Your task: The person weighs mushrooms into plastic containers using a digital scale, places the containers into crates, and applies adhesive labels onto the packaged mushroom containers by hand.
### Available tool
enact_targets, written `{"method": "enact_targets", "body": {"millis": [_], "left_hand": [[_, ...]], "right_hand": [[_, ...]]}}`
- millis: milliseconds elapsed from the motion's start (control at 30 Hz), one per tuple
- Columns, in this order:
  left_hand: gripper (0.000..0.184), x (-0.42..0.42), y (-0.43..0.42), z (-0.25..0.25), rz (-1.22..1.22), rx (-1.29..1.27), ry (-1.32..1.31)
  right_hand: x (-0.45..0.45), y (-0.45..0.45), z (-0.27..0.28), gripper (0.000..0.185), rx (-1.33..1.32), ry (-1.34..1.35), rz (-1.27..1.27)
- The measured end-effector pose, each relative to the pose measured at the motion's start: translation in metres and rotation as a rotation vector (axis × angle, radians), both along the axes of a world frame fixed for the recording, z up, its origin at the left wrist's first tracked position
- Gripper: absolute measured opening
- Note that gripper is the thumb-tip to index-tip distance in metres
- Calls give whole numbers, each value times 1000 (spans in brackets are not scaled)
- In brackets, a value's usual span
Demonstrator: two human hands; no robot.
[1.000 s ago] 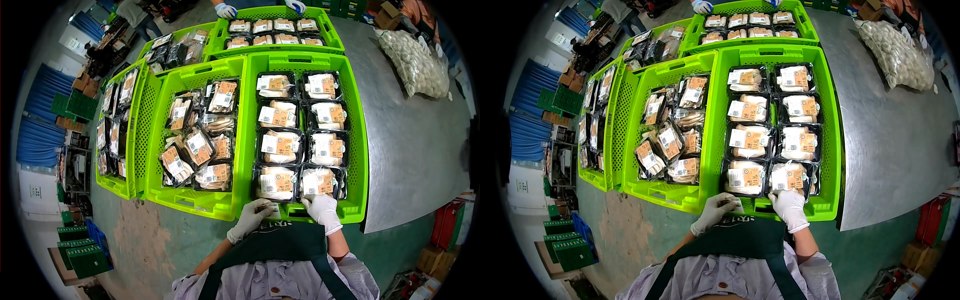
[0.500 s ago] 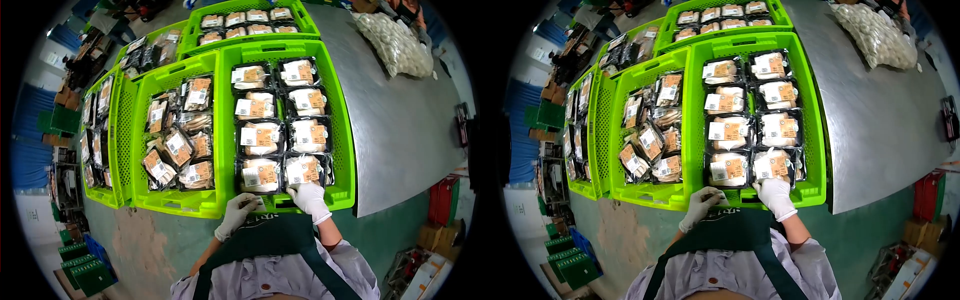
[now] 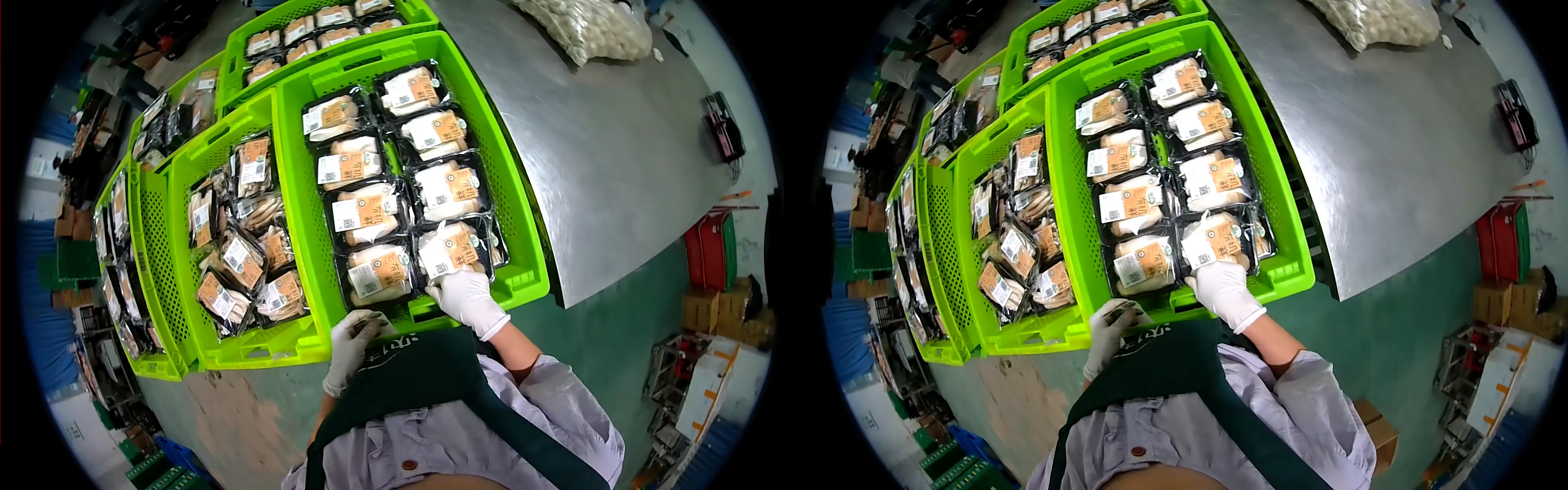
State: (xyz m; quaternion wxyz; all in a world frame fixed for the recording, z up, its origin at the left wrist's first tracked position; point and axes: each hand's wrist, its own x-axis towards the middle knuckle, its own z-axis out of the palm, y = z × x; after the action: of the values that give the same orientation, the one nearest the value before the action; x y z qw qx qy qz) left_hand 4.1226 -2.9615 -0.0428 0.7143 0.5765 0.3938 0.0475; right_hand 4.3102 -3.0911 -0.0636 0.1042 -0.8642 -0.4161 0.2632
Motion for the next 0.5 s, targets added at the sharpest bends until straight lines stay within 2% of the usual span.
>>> {"method": "enact_targets", "body": {"millis": [167,200,500], "left_hand": [[11,2,0,5,-2,-47,15],[11,3,0,7,5,-58,15],[13,2,1,4,-15,-40,14]], "right_hand": [[-2,-2,-7,36,43,16,-36],[-3,-1,-9,23,-1,-15,-38],[-3,0,-7,24,-10,2,-54]]}}
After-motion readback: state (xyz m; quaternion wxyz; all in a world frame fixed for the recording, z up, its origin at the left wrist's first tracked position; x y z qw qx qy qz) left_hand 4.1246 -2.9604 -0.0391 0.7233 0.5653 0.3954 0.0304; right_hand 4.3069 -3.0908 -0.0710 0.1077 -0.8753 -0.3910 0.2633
